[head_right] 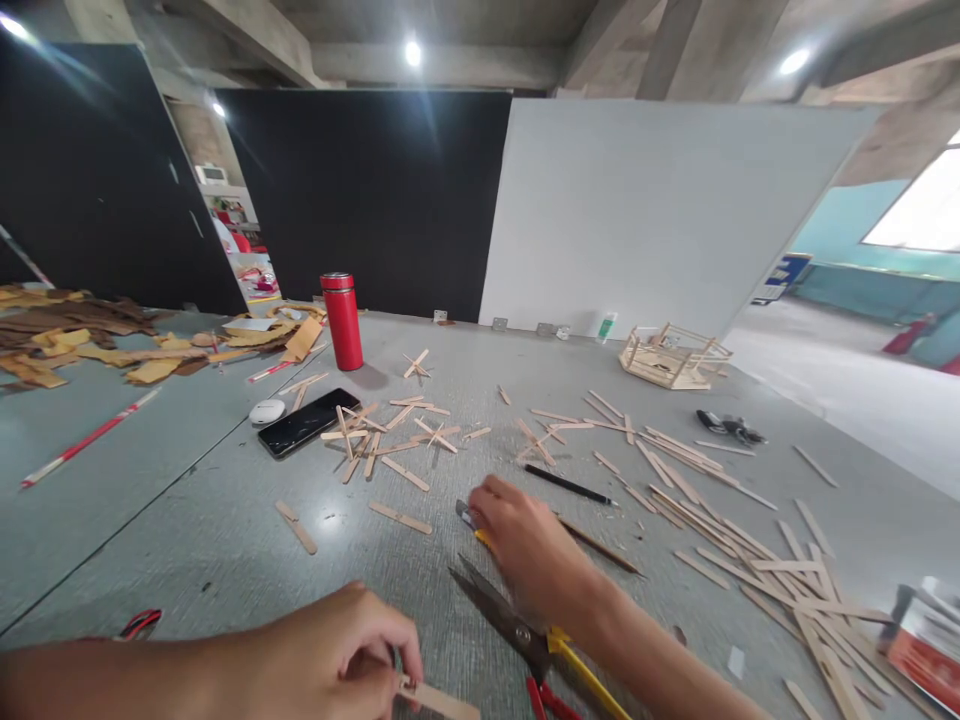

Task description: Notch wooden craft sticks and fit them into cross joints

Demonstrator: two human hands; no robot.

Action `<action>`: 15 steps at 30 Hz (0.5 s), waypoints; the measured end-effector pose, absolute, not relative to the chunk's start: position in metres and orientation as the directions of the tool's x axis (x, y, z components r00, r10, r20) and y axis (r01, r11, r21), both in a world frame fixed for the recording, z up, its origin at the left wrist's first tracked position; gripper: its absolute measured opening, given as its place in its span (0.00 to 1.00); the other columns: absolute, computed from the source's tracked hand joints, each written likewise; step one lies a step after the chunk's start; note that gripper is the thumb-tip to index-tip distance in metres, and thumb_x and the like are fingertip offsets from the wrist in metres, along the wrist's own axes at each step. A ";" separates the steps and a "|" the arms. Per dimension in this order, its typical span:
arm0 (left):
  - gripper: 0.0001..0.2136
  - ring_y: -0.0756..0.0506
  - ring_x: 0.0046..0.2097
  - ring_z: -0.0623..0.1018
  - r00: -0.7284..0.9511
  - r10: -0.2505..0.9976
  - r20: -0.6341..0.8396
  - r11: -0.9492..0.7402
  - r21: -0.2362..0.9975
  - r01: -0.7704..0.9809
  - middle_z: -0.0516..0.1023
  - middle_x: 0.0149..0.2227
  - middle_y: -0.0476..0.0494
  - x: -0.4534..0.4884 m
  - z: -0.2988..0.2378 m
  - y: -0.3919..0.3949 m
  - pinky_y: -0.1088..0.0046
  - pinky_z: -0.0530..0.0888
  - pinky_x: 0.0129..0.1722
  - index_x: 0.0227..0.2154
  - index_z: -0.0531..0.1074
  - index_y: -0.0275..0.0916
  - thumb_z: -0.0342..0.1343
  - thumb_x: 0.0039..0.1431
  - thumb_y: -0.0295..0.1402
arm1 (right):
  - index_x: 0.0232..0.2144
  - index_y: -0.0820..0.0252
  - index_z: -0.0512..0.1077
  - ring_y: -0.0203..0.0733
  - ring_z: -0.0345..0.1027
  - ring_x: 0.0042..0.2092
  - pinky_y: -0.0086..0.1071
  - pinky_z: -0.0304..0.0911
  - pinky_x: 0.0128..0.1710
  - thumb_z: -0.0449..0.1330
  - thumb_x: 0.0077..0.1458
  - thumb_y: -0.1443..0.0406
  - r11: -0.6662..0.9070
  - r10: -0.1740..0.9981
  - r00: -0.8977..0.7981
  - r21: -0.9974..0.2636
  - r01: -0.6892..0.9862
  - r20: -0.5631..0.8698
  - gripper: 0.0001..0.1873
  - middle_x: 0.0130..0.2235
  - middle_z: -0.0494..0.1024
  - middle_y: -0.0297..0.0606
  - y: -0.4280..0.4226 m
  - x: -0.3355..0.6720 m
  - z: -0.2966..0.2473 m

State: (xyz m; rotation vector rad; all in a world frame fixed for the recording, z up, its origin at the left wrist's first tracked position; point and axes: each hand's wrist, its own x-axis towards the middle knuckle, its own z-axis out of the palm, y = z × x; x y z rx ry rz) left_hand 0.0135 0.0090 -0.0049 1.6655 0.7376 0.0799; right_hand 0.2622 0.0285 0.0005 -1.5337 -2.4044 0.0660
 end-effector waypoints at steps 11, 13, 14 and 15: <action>0.09 0.53 0.22 0.64 0.788 0.532 -0.311 -0.102 0.900 0.424 0.70 0.22 0.52 0.015 -0.010 0.007 0.81 0.58 0.20 0.39 0.80 0.35 0.55 0.58 0.27 | 0.33 0.56 0.71 0.43 0.74 0.34 0.32 0.67 0.35 0.55 0.56 0.77 0.458 0.886 -0.370 -0.411 0.788 0.279 0.12 0.34 0.79 0.36 0.041 0.209 -0.016; 0.08 0.53 0.22 0.66 0.781 0.535 -0.322 -0.070 0.904 0.421 0.72 0.23 0.51 0.016 -0.009 0.006 0.81 0.60 0.22 0.38 0.79 0.35 0.56 0.59 0.28 | 0.30 0.56 0.71 0.41 0.72 0.32 0.33 0.65 0.33 0.56 0.57 0.75 0.447 0.894 -0.357 -0.463 0.766 0.272 0.09 0.32 0.78 0.35 0.040 0.214 -0.017; 0.08 0.53 0.22 0.66 0.777 0.537 -0.328 -0.053 0.906 0.419 0.73 0.23 0.51 0.016 -0.008 0.005 0.81 0.60 0.22 0.38 0.78 0.35 0.56 0.59 0.29 | 0.29 0.57 0.70 0.41 0.71 0.31 0.33 0.65 0.33 0.57 0.58 0.74 0.438 0.898 -0.346 -0.490 0.754 0.270 0.09 0.32 0.77 0.35 0.039 0.216 -0.016; 0.07 0.53 0.22 0.66 0.775 0.537 -0.333 -0.038 0.908 0.417 0.73 0.23 0.51 0.016 -0.007 0.005 0.81 0.60 0.21 0.38 0.78 0.35 0.56 0.60 0.30 | 0.28 0.57 0.70 0.40 0.69 0.31 0.33 0.65 0.32 0.57 0.58 0.73 0.428 0.903 -0.332 -0.519 0.740 0.272 0.09 0.31 0.76 0.35 0.037 0.218 -0.014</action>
